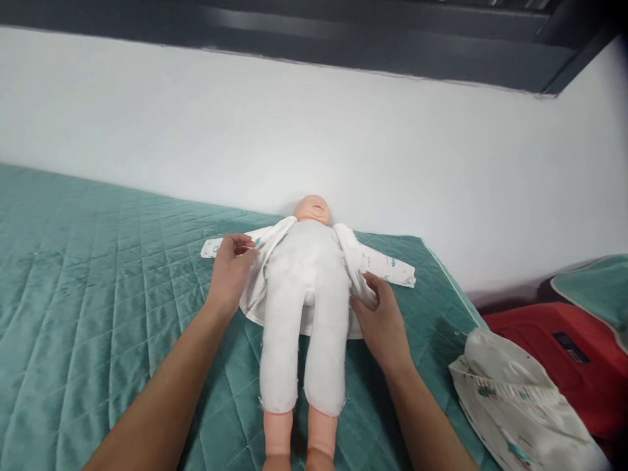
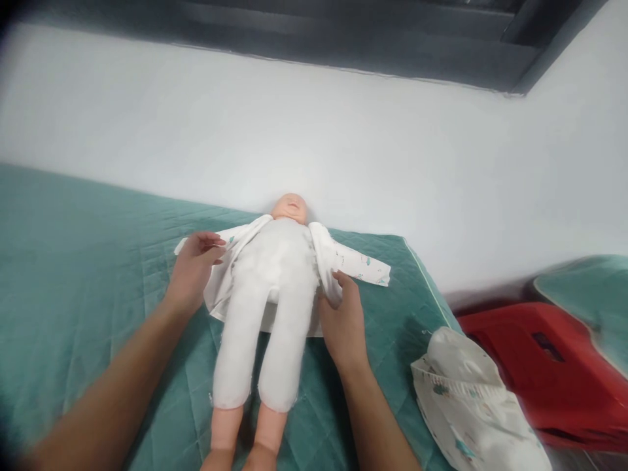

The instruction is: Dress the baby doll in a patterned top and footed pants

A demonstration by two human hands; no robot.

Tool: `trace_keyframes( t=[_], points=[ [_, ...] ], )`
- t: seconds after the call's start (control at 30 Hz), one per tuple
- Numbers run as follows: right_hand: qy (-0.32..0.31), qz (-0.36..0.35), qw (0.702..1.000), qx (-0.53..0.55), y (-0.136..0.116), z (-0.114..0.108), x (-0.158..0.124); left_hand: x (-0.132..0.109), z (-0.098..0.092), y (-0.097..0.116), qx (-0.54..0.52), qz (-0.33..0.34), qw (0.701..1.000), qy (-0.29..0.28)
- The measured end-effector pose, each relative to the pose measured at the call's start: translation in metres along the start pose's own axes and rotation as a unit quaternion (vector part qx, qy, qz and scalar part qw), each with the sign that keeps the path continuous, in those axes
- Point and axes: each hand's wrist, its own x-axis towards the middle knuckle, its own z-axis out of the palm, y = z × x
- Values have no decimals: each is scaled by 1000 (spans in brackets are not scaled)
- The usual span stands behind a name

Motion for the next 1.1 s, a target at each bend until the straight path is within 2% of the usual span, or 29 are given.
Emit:
trace_keyframes(
  t=[0.1, 0.2, 0.27, 0.33, 0.4, 0.67, 0.93, 1.1],
  points=[
    [7, -13, 1000, 11, 5, 0, 0, 0, -6, 10, 0, -44, 995, -90],
    [6, -32, 999, 41, 8, 0, 0, -1, -15, 17, 38, -72, 977, -197],
    [2, -39, 997, 60, 9, 0, -1, -2, -20, 20, 77, -65, 964, -248],
    [-2, -42, 997, 66, 8, 0, -2, -4, -22, 20, 101, -44, 955, -275],
    [-4, -44, 997, 57, 8, 0, -3, -6, -21, 19, 124, -27, 953, -275],
    [-4, -56, 998, 35, 6, -1, -5, -2, -13, 17, 282, 17, 937, -206],
    [-13, -87, 996, 7, 3, -3, -9, -5, -18, 24, 266, 29, 936, -227],
    [-16, -111, 994, 3, 6, -1, -7, -5, -22, 28, 183, -3, 946, -269]
  ],
)
